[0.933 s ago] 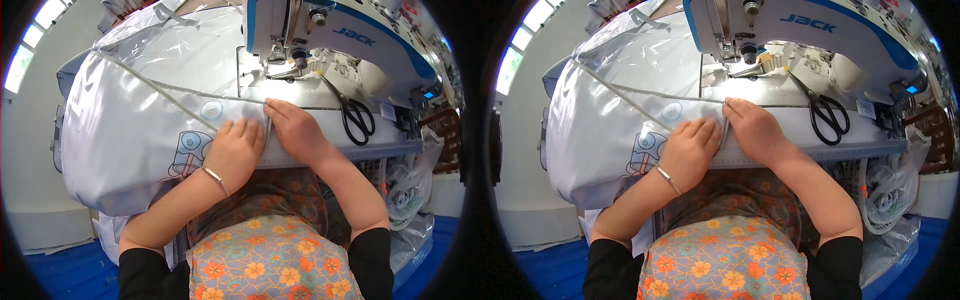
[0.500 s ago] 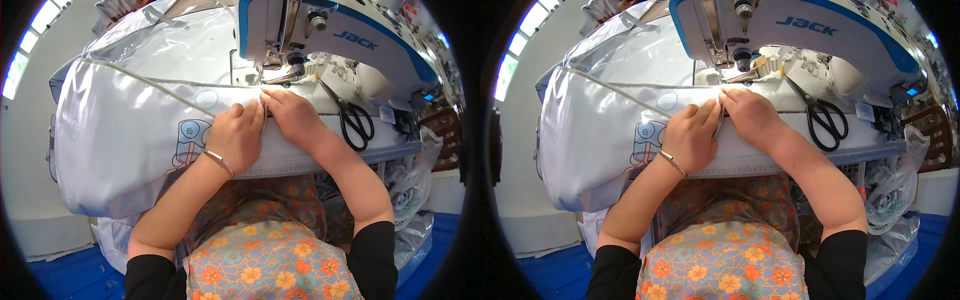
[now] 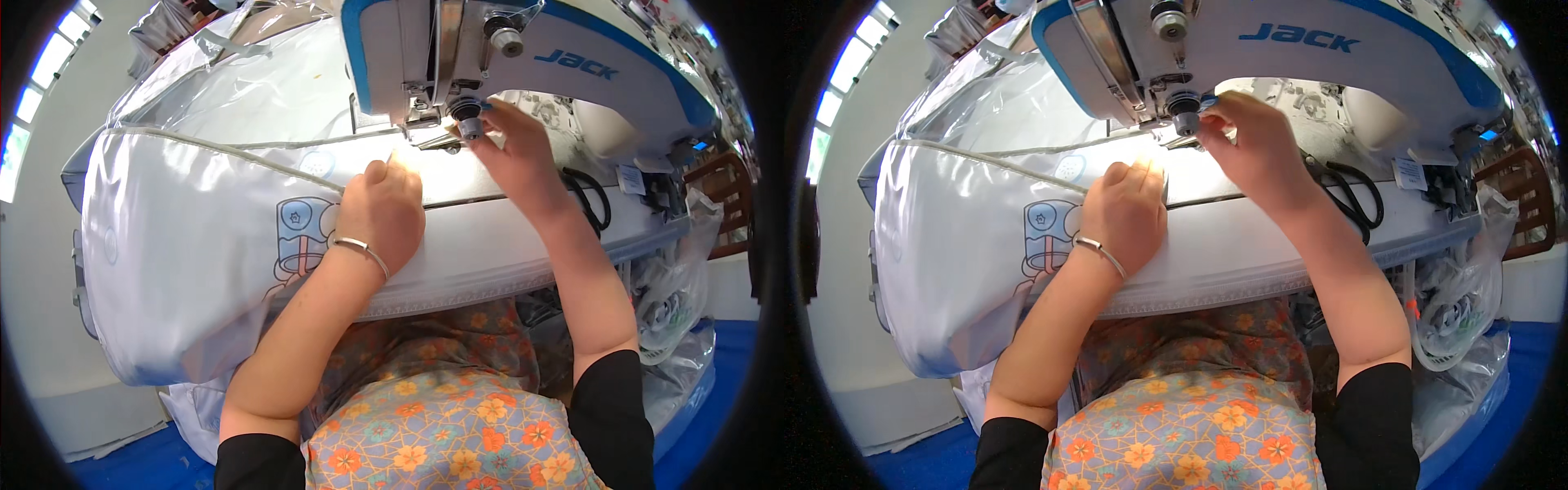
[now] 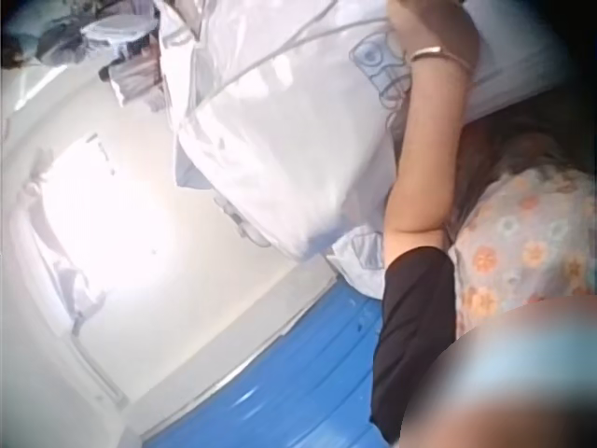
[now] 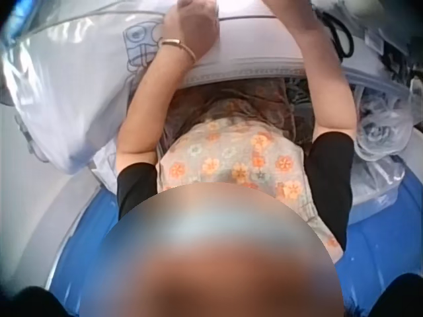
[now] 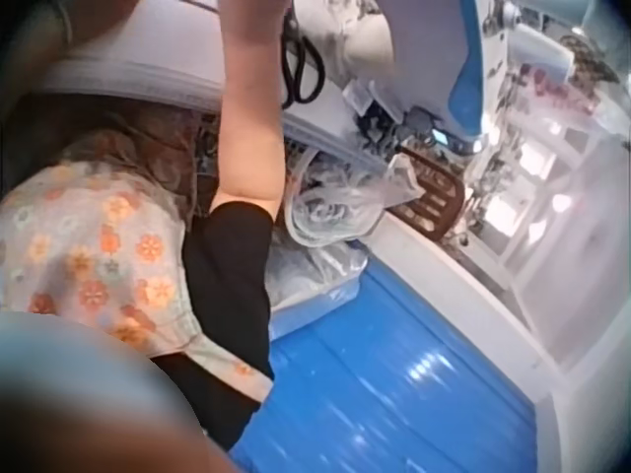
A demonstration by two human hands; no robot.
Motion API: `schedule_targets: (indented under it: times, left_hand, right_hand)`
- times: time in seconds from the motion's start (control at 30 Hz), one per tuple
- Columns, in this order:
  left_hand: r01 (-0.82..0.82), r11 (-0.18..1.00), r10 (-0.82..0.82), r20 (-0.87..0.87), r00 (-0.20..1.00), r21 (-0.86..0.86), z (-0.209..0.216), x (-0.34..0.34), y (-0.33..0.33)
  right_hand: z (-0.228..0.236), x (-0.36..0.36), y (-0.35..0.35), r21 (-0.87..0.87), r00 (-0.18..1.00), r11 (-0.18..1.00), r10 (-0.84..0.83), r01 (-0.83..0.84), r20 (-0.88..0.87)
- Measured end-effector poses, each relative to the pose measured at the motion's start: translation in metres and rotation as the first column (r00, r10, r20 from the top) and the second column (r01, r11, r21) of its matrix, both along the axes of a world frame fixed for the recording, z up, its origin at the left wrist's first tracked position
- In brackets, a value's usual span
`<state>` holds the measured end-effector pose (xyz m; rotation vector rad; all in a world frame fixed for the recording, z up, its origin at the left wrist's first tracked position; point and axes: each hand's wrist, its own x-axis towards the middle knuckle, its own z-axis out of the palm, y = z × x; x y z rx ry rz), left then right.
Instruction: Sewing and assembling plastic garment covers using an industrial sewing machine.
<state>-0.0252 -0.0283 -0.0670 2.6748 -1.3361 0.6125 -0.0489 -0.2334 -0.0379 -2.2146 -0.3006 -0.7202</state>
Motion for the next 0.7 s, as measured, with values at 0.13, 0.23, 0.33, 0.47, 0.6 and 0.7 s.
schedule_targets:
  times: [0.13,0.23,0.33,0.47,0.6,0.7]
  left_hand:
    - [-0.023,0.999,0.022,0.024,0.999,0.025,0.003,0.002,-0.001]
    - [0.014,1.000,-0.013,-0.054,0.998,0.025,0.005,0.001,0.002]
    - [0.050,0.994,-0.059,-0.089,0.994,-0.100,0.006,0.005,0.005]
    - [0.112,0.965,-0.135,-0.084,0.987,-0.235,0.003,0.023,0.013]
    - [0.181,0.931,-0.231,-0.126,0.965,-0.317,0.000,0.044,0.020]
    - [0.267,0.888,-0.301,-0.035,0.953,-0.375,-0.002,0.061,0.022]
  right_hand:
    - [0.017,0.002,-0.005,-0.082,0.993,0.989,-0.120,0.122,0.018]
    - [0.023,-0.009,-0.004,-0.044,0.989,0.992,-0.120,0.116,-0.089]
    - [0.024,-0.038,-0.011,-0.058,0.935,0.987,-0.158,0.147,-0.318]
    - [0.016,-0.089,-0.042,-0.050,0.933,0.968,-0.251,0.247,-0.259]
    - [0.004,-0.126,-0.077,-0.438,0.847,0.789,-0.521,0.432,-0.103]
    - [0.000,-0.142,-0.088,-0.313,0.811,0.878,-0.462,0.362,-0.358]
